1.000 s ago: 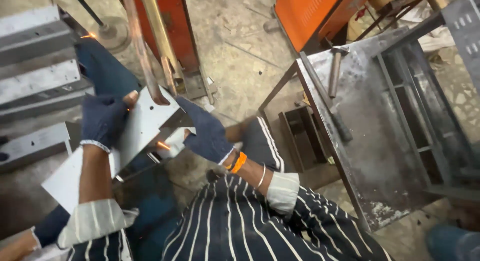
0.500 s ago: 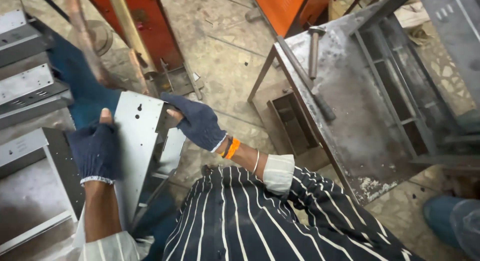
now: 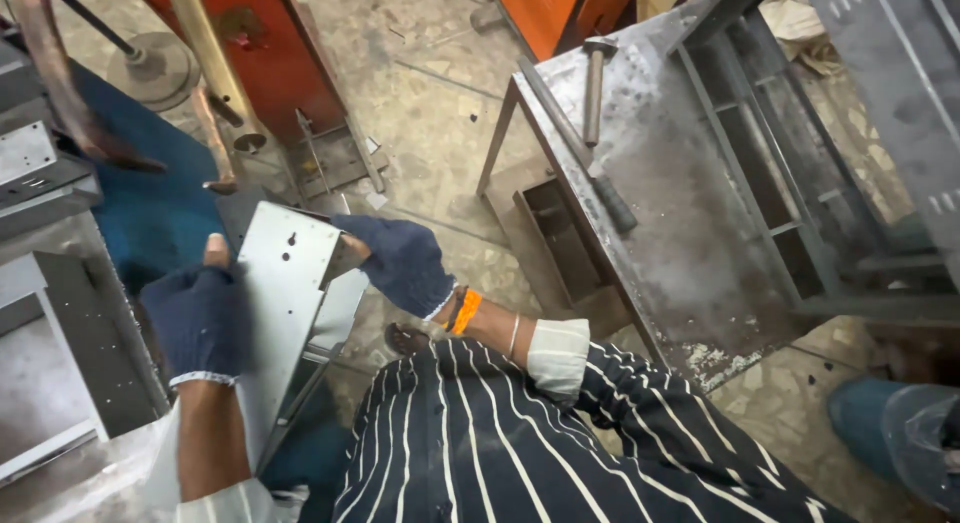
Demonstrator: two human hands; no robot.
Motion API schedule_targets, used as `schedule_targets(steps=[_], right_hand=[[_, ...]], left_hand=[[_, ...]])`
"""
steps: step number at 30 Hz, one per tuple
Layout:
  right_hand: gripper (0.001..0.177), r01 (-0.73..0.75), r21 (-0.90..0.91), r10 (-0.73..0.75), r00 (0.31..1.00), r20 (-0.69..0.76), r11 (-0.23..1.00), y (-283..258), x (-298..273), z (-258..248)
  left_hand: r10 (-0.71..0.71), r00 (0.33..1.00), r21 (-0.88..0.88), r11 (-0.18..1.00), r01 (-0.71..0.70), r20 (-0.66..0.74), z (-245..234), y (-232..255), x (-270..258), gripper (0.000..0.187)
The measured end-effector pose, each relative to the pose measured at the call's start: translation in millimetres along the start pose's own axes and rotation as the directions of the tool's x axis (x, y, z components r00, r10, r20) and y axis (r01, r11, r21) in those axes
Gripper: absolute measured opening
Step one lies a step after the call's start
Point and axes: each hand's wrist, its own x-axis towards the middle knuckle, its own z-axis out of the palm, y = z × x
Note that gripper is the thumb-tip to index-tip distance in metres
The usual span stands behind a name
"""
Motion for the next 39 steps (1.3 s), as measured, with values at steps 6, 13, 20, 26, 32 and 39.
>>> schedule_targets(steps=[6,13,20,26,32,39], right_hand=[[0.023,0.132,-0.123,-0.146,0.983,-0.113,0.984,32,-17,-30],[0.022,-0.219,-0.321,0.230,0.973,-0.006,0.921,111,-33,-59],[0.015,-0.195,-0.051,0.174,0.945,-0.278,0.980,72,22,-128],[0.012,0.063,-0.274,-0.059,0.998,0.023,0.960,61,28,-116],[0.019,-0.116,-0.148,0.106,0.992,-0.075,0.982,87,-2,-121],[0.033,-0.532,-0.011,0.527,0.840,-0.130,0.846,136,-80,-122]], left_hand=[[0.016,0.992,-0.139,0.990,0.002,0.125,46,18,-3,0.062],[0.087,0.960,-0.125,0.991,-0.056,0.266,87,29,11,0.066],[0.348,0.859,-0.336,0.915,-0.224,0.375,132,72,-15,0.042],[0.517,0.727,-0.265,0.856,-0.444,0.451,167,88,-16,0.040],[0.405,0.692,-0.154,0.905,-0.396,0.598,168,108,-26,0.031],[0.408,0.675,-0.111,0.892,-0.437,0.615,165,123,-14,0.034]])
